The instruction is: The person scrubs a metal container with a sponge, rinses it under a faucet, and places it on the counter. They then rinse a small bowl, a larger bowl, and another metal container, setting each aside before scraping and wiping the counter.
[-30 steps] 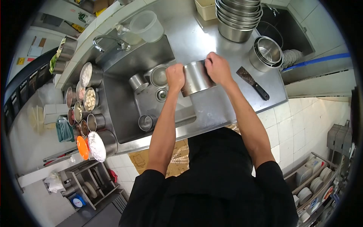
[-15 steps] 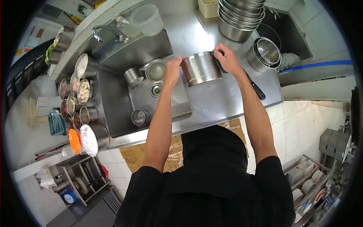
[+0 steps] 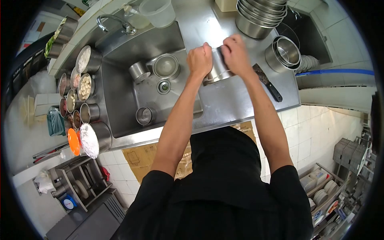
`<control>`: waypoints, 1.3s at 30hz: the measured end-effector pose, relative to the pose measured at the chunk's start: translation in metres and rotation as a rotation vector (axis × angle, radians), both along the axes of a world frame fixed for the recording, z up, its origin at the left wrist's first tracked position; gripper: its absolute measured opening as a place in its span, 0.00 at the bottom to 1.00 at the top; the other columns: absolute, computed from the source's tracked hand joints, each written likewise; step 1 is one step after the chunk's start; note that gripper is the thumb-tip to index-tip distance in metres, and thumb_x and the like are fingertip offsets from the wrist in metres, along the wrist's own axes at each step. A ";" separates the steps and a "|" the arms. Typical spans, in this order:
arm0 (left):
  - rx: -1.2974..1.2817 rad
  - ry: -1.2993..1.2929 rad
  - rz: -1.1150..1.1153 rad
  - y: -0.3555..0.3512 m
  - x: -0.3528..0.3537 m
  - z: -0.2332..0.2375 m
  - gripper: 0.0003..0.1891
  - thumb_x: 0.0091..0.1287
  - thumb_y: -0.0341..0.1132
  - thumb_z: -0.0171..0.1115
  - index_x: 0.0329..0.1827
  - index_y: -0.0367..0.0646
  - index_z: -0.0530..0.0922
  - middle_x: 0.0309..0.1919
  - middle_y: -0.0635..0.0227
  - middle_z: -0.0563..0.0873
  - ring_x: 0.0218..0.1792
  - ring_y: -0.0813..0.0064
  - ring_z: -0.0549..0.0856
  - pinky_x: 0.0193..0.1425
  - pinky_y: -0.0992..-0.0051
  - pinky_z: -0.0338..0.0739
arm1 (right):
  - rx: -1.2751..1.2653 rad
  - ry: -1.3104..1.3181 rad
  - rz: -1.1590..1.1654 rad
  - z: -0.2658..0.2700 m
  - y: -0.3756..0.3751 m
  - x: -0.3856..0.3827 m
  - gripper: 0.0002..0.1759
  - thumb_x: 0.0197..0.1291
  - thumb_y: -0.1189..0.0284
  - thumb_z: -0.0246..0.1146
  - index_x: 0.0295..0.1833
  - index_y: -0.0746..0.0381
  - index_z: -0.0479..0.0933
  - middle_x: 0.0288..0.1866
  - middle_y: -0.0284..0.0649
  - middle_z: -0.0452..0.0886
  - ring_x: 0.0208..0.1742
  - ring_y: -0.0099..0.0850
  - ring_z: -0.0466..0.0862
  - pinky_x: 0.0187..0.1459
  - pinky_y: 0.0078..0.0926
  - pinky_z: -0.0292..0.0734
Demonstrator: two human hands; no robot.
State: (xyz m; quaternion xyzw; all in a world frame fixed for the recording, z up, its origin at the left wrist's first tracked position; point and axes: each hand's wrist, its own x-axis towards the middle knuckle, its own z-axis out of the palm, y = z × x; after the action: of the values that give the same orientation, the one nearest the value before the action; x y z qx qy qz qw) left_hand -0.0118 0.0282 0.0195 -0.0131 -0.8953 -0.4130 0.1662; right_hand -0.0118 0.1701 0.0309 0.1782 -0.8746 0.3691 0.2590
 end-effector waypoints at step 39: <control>0.326 -0.145 0.093 -0.021 -0.015 -0.024 0.25 0.68 0.44 0.46 0.20 0.29 0.70 0.13 0.54 0.67 0.18 0.69 0.68 0.29 0.62 0.65 | -0.405 -0.400 -0.011 -0.050 0.039 -0.032 0.07 0.61 0.72 0.56 0.37 0.66 0.71 0.32 0.39 0.74 0.37 0.30 0.73 0.43 0.29 0.69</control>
State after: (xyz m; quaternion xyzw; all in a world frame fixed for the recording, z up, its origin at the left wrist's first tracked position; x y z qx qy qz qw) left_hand -0.0273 0.0072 -0.0050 0.0851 -0.8257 -0.5445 0.1203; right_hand -0.0437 0.2092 -0.0194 0.0414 -0.8177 0.5628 0.1135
